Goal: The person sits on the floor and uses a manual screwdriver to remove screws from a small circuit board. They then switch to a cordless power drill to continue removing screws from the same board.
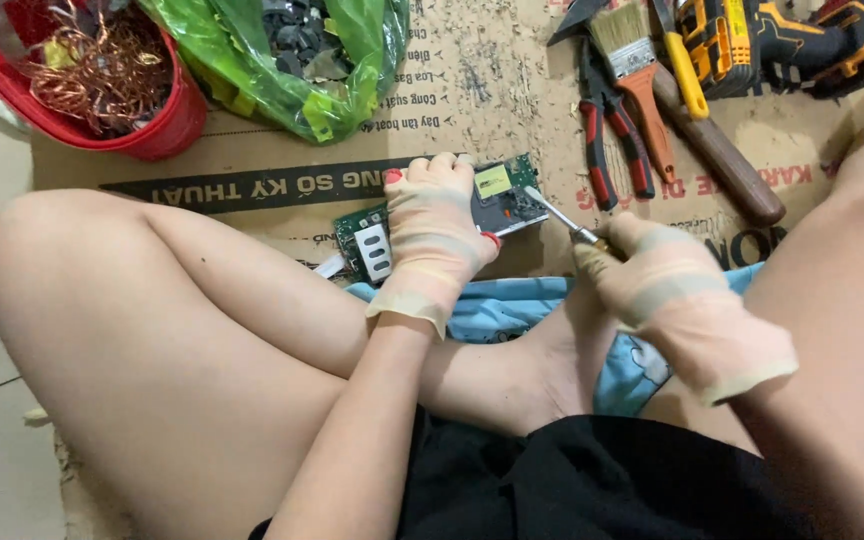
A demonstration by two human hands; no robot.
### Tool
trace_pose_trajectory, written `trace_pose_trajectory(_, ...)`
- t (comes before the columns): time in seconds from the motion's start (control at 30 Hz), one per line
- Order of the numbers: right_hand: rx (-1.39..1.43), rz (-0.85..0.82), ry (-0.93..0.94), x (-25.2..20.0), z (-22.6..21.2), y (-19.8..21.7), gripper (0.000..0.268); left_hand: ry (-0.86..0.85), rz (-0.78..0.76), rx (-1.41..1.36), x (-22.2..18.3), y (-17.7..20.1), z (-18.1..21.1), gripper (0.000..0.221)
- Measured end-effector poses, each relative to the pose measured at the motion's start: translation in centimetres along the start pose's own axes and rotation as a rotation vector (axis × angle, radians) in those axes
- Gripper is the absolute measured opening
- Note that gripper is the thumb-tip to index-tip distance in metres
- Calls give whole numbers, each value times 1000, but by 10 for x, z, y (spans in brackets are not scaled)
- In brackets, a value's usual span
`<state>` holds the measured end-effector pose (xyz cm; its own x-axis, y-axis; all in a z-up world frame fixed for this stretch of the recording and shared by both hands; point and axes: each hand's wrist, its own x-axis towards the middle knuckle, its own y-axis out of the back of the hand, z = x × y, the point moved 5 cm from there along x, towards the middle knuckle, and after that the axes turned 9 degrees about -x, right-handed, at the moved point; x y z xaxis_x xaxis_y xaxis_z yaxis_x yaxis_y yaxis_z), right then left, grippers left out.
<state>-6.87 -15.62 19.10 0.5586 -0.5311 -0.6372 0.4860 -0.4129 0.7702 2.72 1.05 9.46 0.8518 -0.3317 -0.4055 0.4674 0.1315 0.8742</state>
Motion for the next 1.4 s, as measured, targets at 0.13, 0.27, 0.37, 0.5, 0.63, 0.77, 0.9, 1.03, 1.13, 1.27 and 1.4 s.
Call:
trace_pose_trajectory(0.13,-141,-27,226,3,-5,16,31,-158,539,-85,-13,6,11,67)
trace_pose_trajectory(0.27,-104,-149,110,4,-1,4,28,-224,673,-102,-24,11,19,51)
trace_pose_trajectory(0.37,-144,-192,48,-21,-11,16,33,-217,851,22,-39,21,33,31)
trace_pose_trajectory(0.5,-120,-136,148,-8,-2,-1,23,-180,825,68,-35,11,33,23)
trace_pose_trajectory(0.63,29,-120,23,-31,-10,10,33,-278,861,25,-34,9,30,45)
trace_pose_trajectory(0.77,-47,-113,40,-34,-13,18,33,-292,837,17,-24,-3,28,54)
trace_pose_trajectory(0.9,-156,-113,93,-28,-15,16,37,-320,818,-8,-28,-4,27,52)
trace_pose_trajectory(1.03,-298,-123,143,-17,-17,10,40,-363,914,1,-40,8,33,41)
trace_pose_trajectory(1.13,-368,-105,200,8,-15,-3,38,-363,941,1,-45,13,36,37)
trace_pose_trajectory(1.27,-392,-115,211,-10,-31,10,35,-380,950,18,-51,16,39,34)
trace_pose_trajectory(1.4,-405,-149,176,-8,-32,5,40,-398,994,3,-50,21,39,22)
